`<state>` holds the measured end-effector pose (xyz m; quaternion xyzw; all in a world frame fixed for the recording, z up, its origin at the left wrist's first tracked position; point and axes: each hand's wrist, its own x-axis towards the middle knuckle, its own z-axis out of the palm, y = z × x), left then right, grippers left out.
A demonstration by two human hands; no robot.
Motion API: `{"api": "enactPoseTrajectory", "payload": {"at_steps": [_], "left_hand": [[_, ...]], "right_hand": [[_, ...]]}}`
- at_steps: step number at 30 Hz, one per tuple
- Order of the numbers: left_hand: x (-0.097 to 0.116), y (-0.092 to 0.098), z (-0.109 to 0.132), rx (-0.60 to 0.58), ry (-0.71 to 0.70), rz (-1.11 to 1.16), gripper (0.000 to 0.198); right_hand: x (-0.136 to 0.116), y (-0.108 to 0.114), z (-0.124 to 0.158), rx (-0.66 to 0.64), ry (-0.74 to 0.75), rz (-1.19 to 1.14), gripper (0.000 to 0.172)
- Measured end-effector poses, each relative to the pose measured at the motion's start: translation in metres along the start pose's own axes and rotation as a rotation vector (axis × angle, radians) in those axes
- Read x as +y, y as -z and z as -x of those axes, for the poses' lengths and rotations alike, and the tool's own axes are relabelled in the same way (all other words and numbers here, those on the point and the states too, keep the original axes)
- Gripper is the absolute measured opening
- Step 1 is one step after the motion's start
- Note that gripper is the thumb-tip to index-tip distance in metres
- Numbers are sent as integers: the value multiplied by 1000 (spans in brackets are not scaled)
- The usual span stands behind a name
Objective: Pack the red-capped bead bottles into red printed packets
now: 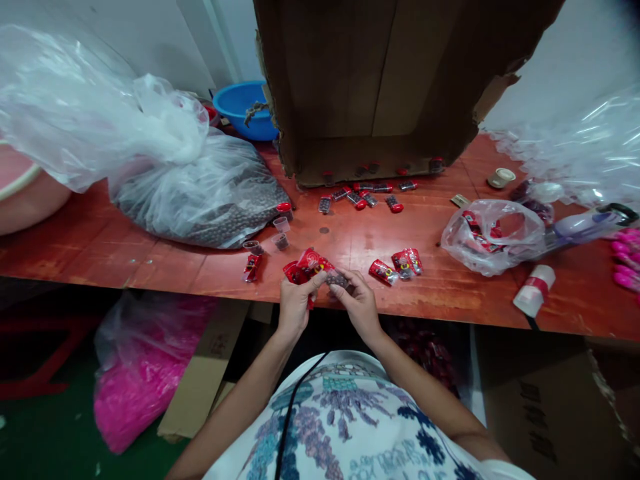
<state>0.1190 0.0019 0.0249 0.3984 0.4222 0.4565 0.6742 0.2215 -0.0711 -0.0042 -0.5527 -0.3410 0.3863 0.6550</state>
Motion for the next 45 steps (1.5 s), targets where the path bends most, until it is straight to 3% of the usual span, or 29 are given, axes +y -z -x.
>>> {"api": "enactPoseTrajectory", "payload": {"at_steps": [8,13,18,23,26,30,36,40,45], "left_hand": [[6,-2,3,-18,39,-45,28],[5,-7,7,-78,129,-37,28],[5,-3,4,-46,98,-59,27],[3,0,5,-66,117,-149,25],[-1,1,5,-109,157,-194,24],[-7,-1,2,-138,223,-191,25],[-10,-10,3,-90,240,-104,25],[-10,-14,8,-118,240,-119,22],[-11,-15,8,-147,278,-117,21]], "right_hand": [[-8,-3,0,-30,-207,-324,40],[-7,-3,0,-23,-281,-379,37],[-5,6,-2,-43,-121,-138,34],[-6,15,-6,-94,-35,11,51],[-4,18,-9,-108,5,66,41],[0,22,-10,-93,-36,-5,33],[-4,30,-10,-128,-255,-164,36],[-6,31,-8,-132,-199,-86,49],[1,29,-4,-75,-96,-5,41]]}}
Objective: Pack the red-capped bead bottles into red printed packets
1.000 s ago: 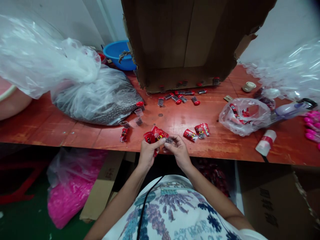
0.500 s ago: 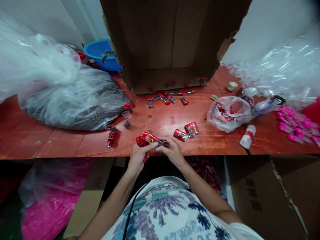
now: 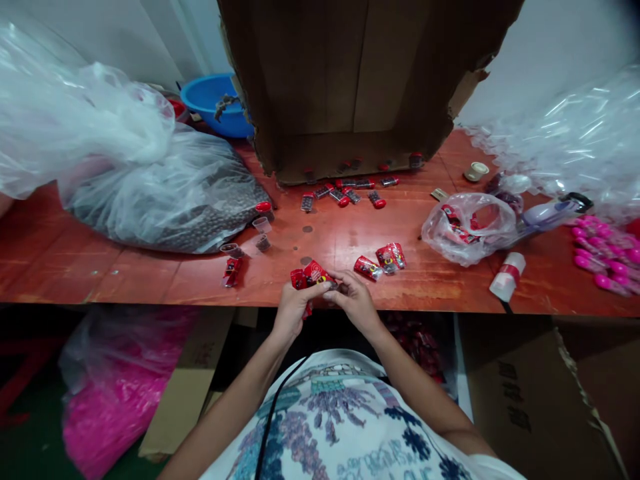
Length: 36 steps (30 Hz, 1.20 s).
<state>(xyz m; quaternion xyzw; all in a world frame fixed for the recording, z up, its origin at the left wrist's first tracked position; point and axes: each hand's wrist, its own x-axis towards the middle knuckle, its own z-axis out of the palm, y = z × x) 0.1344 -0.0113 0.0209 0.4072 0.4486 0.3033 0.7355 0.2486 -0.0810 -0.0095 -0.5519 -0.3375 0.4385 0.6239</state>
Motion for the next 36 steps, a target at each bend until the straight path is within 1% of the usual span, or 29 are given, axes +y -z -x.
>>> {"api": "enactPoseTrajectory", "payload": {"at_steps": [2,6,9,13,16,17,19,21,23,25,27,28,29,30,31,33,34,36], "left_hand": [[-3,0,-1,1,9,-8,23],[-9,0,-2,39,0,33,28],[-12,-1,-1,75,-27,33,30],[-15,-3,-2,60,1,-7,32],[-16,-4,-3,47,48,16,29],[-15,-3,-4,36,62,50,29],[-12,-2,-6,9,90,156,32],[-8,1,-8,-1,144,260,33],[-4,4,-10,27,207,326,24],[-3,5,-11,64,257,367,14],[-4,3,-12,83,295,401,11],[-5,2,-13,83,320,413,11],[-6,0,-13,78,346,423,12],[-7,-3,-14,73,367,431,14],[-9,-5,-14,71,384,436,16],[-11,-8,-14,62,399,440,21],[-12,-9,-14,59,398,439,24],[-15,-10,-15,51,408,423,28]], "right_hand": [[1,0,0,36,-30,-32,40],[-3,3,0,46,-134,-176,42],[-5,5,0,70,-131,-221,39],[-4,6,1,49,-123,-193,41],[-2,12,-1,25,-121,-109,41],[-1,16,-2,42,-99,-51,40],[0,30,-5,143,7,136,38],[0,50,-7,290,163,415,35],[-1,70,-10,414,269,726,34],[-4,86,-13,498,293,991,40],[-8,93,-20,526,281,1175,55],[-9,95,-24,503,267,1240,65],[-10,95,-28,451,250,1291,72],[-11,95,-33,381,227,1332,75],[-11,95,-37,303,205,1364,75],[-12,100,-40,159,181,1404,69],[-12,105,-39,105,184,1416,65],[-13,120,-29,44,202,1431,59]]}}
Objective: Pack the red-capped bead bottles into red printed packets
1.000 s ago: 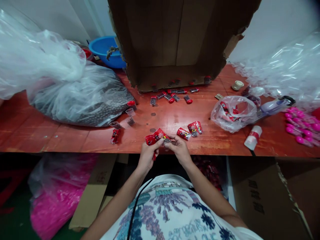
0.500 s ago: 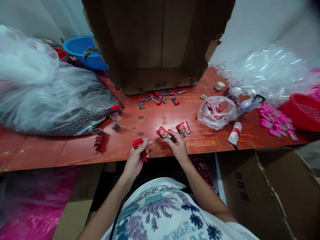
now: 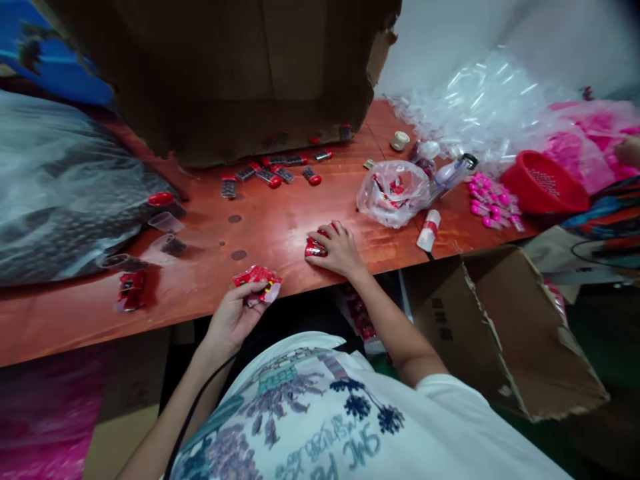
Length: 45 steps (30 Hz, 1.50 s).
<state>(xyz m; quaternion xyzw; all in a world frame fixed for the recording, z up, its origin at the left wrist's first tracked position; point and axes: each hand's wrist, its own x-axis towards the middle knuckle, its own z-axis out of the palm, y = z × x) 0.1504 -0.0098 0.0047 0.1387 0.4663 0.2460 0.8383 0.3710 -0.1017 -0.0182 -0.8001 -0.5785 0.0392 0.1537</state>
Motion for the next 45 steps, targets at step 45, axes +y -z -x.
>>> {"api": "enactPoseTrajectory", "payload": {"at_steps": [45], "left_hand": [[49,23,-14,158,-353,42,29]], "right_hand": [[-135,-67,-233,27,-142,-440,36]]}}
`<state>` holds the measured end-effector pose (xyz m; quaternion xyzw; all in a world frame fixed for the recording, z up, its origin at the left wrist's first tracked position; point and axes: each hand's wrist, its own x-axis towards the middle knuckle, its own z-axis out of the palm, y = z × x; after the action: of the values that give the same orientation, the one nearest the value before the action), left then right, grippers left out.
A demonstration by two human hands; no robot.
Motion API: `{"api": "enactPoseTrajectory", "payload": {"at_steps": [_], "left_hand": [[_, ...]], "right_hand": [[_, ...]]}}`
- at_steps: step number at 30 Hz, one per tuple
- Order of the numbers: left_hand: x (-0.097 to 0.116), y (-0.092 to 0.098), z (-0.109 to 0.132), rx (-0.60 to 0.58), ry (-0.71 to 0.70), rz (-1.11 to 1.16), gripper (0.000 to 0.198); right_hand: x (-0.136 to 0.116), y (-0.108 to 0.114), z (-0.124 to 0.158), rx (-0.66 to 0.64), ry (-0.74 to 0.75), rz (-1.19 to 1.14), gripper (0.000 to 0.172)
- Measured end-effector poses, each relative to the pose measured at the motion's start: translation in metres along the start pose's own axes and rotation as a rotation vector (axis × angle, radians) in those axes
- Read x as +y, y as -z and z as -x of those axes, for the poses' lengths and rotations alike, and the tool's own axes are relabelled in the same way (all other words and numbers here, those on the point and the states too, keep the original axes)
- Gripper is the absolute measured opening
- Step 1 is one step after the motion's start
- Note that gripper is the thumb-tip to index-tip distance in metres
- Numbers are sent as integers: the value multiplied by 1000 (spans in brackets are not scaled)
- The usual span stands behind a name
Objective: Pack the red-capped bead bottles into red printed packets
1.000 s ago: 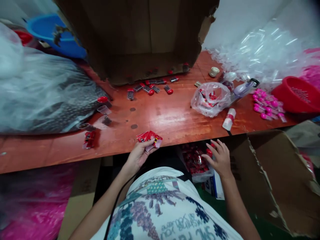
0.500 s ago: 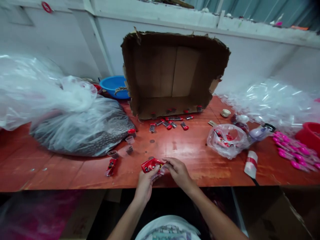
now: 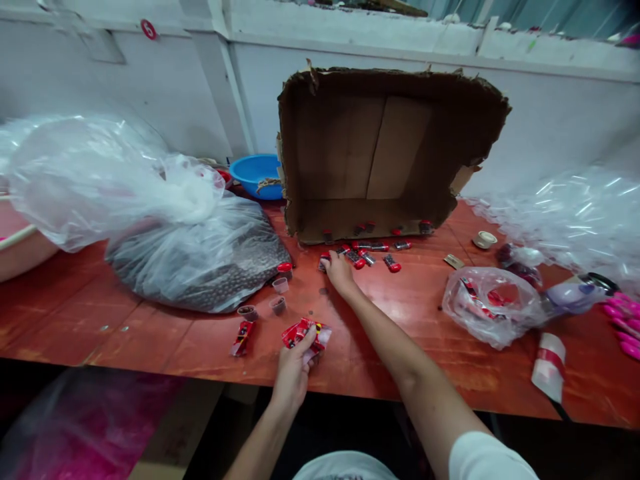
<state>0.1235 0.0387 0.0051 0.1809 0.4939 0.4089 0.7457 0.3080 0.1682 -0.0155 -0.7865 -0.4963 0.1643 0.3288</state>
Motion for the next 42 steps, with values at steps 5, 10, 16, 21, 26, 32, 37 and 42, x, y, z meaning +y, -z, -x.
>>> {"api": "enactPoseTrajectory", "payload": {"at_steps": [5,10,16,21,26,32,37,42], "left_hand": [[-7,3,-3,4,29,-5,28],[0,3,-5,39,32,18,26],[16,11,-11,39,2,135,24],[17,6,-11,4,32,184,23],[7,-2,-7,-34,17,190,24],[3,-3,4,-74,-46,136,28],[6,-3,12,-104,-97,104,27],[4,-3,18,-130,-110,55,28]], "right_hand": [[-30,-25,-15,29,-103,-40,43],[-34,-12,-8,11,-109,-181,37],[-4,33,74,-88,-54,-569,35],[13,60,169,-242,-135,-930,31],[12,58,206,-196,-223,-1010,34],[9,57,215,-222,-241,-1040,34],[9,59,220,-182,-238,-1049,35],[8,58,226,-194,-202,-1043,34]]}}
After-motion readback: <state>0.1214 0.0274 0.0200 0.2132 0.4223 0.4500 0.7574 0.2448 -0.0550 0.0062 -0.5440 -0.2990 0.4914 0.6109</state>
